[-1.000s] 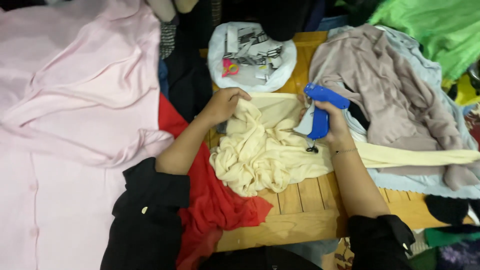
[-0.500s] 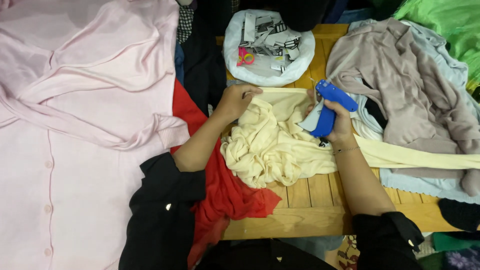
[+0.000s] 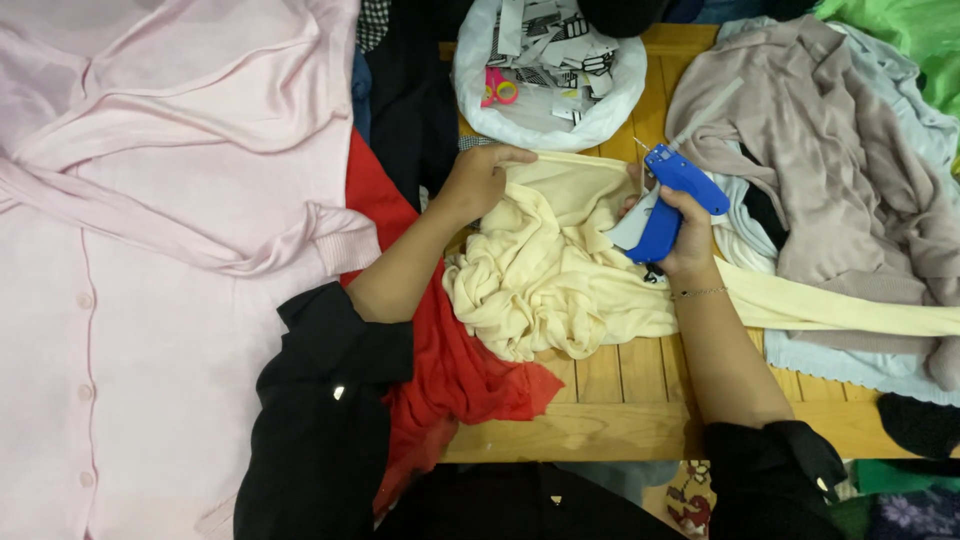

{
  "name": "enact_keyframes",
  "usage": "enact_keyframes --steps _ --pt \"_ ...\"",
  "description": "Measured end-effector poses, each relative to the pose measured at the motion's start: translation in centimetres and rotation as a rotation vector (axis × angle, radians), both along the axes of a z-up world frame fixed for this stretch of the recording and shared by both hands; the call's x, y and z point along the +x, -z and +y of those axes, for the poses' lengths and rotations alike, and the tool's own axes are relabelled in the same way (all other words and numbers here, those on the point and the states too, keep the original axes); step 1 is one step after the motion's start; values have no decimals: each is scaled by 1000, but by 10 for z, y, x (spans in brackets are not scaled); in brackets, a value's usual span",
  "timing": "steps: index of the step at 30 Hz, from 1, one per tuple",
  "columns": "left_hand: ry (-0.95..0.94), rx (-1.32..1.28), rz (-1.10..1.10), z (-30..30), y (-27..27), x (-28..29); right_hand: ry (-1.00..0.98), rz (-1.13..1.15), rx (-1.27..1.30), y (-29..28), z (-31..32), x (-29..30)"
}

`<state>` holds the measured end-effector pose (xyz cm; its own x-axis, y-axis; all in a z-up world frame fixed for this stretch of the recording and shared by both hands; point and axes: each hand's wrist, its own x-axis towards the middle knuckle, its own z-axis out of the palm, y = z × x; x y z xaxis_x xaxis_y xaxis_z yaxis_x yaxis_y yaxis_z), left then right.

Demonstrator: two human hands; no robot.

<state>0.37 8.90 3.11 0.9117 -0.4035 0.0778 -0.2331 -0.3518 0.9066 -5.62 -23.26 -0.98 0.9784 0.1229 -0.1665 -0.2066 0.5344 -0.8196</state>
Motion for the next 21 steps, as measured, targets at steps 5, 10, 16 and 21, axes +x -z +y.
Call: enact_keyframes --steps 5,10,16,21 --pt "47 24 -83 -4 22 17 4 24 2 6 -4 7" --pt "67 146 -228 -17 28 24 53 56 18 12 -5 11" --pt "160 266 -276 -34 75 51 66 80 5 -5 8 17" --pt "287 270 -184 -31 74 56 30 106 -5 2 1 28"
